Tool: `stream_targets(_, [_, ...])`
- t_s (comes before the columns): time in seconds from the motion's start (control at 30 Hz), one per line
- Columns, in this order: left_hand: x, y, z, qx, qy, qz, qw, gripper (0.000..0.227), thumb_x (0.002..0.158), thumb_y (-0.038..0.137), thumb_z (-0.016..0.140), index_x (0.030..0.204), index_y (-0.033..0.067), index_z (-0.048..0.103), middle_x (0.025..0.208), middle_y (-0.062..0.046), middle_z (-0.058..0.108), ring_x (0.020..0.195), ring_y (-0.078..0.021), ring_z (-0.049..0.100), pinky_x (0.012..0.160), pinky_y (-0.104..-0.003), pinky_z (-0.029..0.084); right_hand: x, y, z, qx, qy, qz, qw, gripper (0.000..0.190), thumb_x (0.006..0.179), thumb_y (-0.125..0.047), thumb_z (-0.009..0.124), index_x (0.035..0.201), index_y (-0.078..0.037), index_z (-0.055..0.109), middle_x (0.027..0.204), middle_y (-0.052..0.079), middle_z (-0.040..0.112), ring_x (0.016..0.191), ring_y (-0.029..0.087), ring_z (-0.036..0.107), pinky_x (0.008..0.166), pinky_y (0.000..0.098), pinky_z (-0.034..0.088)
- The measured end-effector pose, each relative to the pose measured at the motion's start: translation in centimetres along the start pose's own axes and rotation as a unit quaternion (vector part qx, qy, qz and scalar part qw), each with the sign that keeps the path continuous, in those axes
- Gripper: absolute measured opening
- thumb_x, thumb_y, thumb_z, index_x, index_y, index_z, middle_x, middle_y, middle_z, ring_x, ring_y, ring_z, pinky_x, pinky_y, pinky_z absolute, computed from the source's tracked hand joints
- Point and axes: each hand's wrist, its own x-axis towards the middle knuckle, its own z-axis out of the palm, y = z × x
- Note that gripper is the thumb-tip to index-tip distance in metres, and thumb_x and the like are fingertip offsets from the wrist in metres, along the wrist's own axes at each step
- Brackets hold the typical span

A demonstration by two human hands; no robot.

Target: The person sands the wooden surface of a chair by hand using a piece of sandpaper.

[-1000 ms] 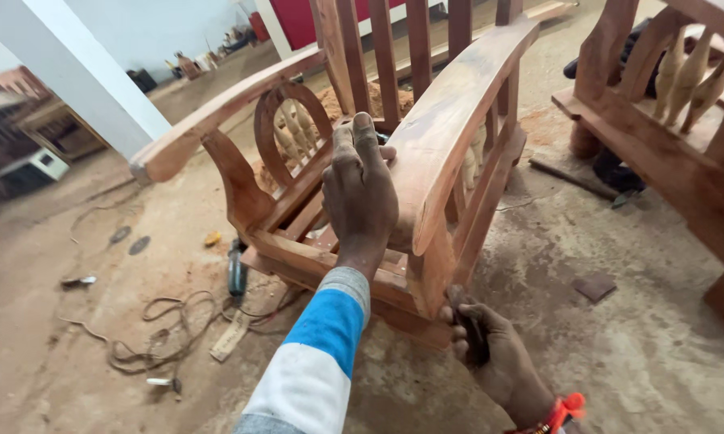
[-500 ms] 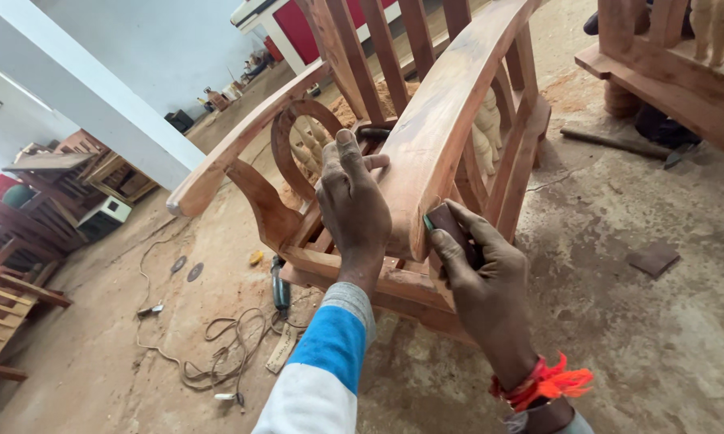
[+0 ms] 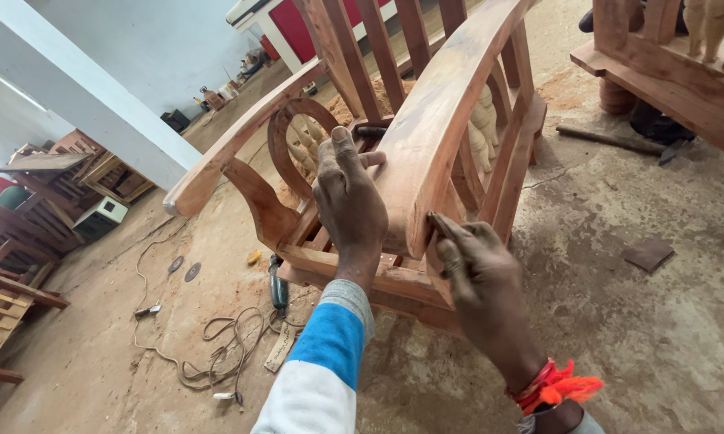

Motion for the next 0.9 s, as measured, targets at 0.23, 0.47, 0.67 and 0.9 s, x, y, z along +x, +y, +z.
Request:
stream_targets(0.23, [0.1,-0.5,0.1,-0.013,-0.001,0.010,1.000,0.074,0.103,0.059,0.025,0.125,-0.0007,0.063,0.081,-0.006,0.081,0.095,-0.0236,0.074,0.098,-0.039,0.044,0.5,-0.2,-1.4,0.213,0.037,0.158,0.963,0.033,0.105,-0.024,0.059,0.109,0.003,0.078,0.080,0.005,0.067,0.068,0.012,0.057,0.059,0.0294,0.051])
stream_targets(0.47, [0.3,-0.6,0.3,-0.007,-0.004,-0.006,1.000,0.076,0.103,0.060,0.024,0.122,0.0000,0.066,0.080,-0.005,0.081,0.093,-0.0212,0.075,0.097,-0.037,0.046,0.2,-1.0,-2.6,0.365,-0.022,0.259,0.894,0.044,0.104,-0.031,0.047,0.129,-0.004,0.070,0.089,-0.001,0.065,0.074,0.005,0.061,0.075,0.0268,0.058])
stream_targets(0.67, [0.2,-0.7,0.3,-0.008,0.002,0.010,1.000,0.075,0.103,0.060,0.024,0.124,-0.0007,0.063,0.077,-0.005,0.081,0.092,-0.0209,0.074,0.098,-0.037,0.045,0.0,0.3,-2.5,0.463,-0.024,0.219,0.858,0.035,0.105,-0.018,0.055,0.129,0.003,0.069,0.095,0.002,0.068,0.073,0.007,0.060,0.078,0.0285,0.058])
stream_targets(0.9, [0.2,-0.7,0.2,0.000,-0.008,0.008,1.000,0.077,0.102,0.061,0.022,0.121,-0.0003,0.065,0.077,-0.003,0.080,0.090,-0.0210,0.075,0.099,-0.037,0.046,0.0,1.0,-2.0,0.360,0.001,0.181,0.915,0.033,0.104,-0.018,0.060,0.124,0.004,0.073,0.093,0.006,0.072,0.078,0.010,0.064,0.079,0.0304,0.062])
